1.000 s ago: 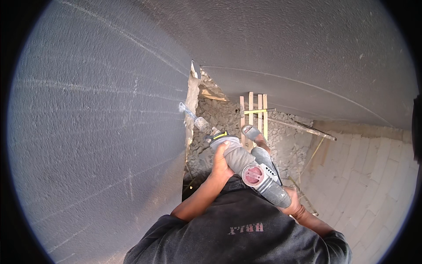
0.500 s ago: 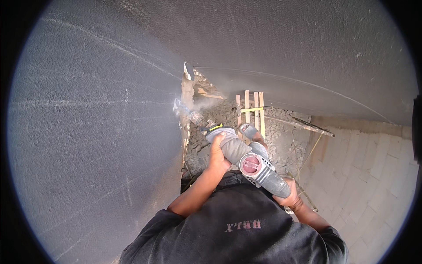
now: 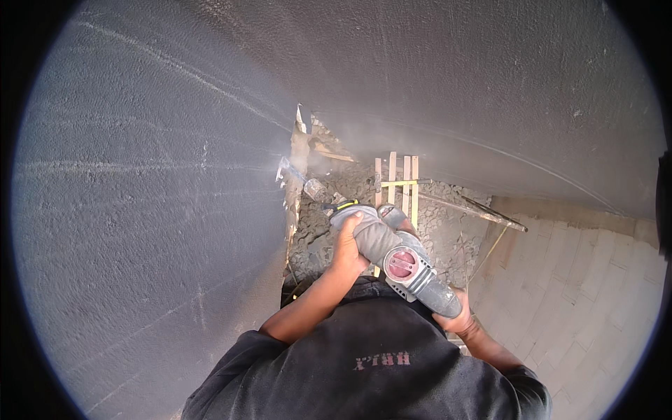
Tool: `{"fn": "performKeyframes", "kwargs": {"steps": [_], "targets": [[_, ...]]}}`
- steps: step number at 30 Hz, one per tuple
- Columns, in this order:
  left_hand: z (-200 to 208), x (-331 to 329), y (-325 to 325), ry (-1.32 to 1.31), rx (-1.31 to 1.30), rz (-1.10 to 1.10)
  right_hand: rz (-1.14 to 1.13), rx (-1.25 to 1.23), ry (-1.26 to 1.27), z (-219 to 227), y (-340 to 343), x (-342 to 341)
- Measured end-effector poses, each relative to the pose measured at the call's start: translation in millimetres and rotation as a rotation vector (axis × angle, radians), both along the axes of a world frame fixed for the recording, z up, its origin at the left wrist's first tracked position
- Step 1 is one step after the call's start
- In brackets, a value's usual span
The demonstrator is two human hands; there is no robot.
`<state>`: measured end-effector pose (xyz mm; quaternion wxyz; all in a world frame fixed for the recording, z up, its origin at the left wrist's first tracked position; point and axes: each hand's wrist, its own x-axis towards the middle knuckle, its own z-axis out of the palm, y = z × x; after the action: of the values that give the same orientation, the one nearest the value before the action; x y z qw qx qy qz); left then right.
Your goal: The person uses a rotary hammer drill to break a hole in a concrete wall, then switches to a hammer to chip away loose pieces. The person continues drilling to enlarge the opening, removing debris by hand as needed.
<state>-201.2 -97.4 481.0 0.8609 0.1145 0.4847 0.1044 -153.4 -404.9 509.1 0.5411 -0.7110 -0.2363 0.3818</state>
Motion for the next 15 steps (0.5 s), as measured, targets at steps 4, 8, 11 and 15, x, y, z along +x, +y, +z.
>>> {"fn": "performKeyframes", "kwargs": {"steps": [4,8,11,15], "targets": [[-1.2,-0.3,-0.7,0.023,0.007,0.012,-0.018,-0.002,0.038,9.8,2.0,-0.4],[-2.6,1.1,3.3,0.01,-0.023,0.008,-0.011,-0.019,0.028,7.2,4.6,0.9],[-4.4,3.2,3.4,0.01,-0.009,0.007,0.029,-0.008,0.028,4.8,6.4,5.4],[-8.4,5.3,4.8,0.007,-0.03,0.001,-0.011,-0.007,0.043,3.5,4.1,4.7]]}}
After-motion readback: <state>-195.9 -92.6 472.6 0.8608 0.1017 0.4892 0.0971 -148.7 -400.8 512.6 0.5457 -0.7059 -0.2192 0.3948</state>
